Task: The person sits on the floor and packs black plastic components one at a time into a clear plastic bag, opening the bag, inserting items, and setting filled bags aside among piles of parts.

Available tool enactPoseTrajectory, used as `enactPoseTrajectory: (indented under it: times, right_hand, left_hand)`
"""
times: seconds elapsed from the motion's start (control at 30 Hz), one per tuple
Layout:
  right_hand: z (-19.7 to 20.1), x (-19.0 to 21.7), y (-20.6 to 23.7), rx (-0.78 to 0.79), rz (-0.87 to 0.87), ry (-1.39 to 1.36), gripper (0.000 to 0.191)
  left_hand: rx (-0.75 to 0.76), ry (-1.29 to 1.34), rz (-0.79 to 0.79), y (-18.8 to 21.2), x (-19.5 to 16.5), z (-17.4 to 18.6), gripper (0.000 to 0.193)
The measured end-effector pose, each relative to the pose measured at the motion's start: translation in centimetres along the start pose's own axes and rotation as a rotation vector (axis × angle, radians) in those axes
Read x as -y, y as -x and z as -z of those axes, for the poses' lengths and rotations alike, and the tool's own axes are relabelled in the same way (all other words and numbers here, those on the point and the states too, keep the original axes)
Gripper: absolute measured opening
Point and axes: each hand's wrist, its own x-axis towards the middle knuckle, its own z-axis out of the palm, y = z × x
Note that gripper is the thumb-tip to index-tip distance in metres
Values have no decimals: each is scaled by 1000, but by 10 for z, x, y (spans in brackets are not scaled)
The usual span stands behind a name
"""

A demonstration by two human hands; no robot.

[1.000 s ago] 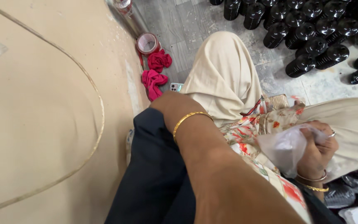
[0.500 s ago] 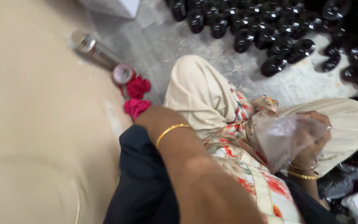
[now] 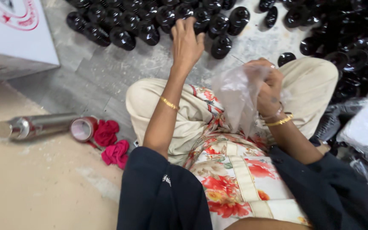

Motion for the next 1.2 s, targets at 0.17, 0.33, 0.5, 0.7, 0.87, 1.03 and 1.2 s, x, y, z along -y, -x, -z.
enactPoseTrajectory:
  times: [0.17, 0.33, 0.5, 0.7, 0.87, 1.03, 1.2]
  right_hand:
    - [-13, -4, -10, -96, 46, -13, 11]
    - [-25, -3, -16, -111, -106, -284, 17]
    - [-36, -5, -22, -56, -29, -10, 18]
    - [-48, -8, -36, -151, 305, 241, 19]
    - [-56, -11, -40, -178, 201, 190, 13]
    - [-65, -18, -41, -187, 198, 192, 10]
    - [-65, -30, -40, -113, 131, 9, 14]
  left_hand:
    - [95, -319, 139, 14, 58, -68, 56]
    - [206, -344, 90, 26, 76, -64, 52]
    - [283, -254, 2, 43, 73, -59, 50]
    - [196, -5, -185, 55, 24, -26, 44]
    - [137, 1068, 193, 62, -42, 21, 23]
    - [-20, 839, -64, 69, -85, 43, 17]
    - [61, 1432, 197, 74, -88, 29, 11]
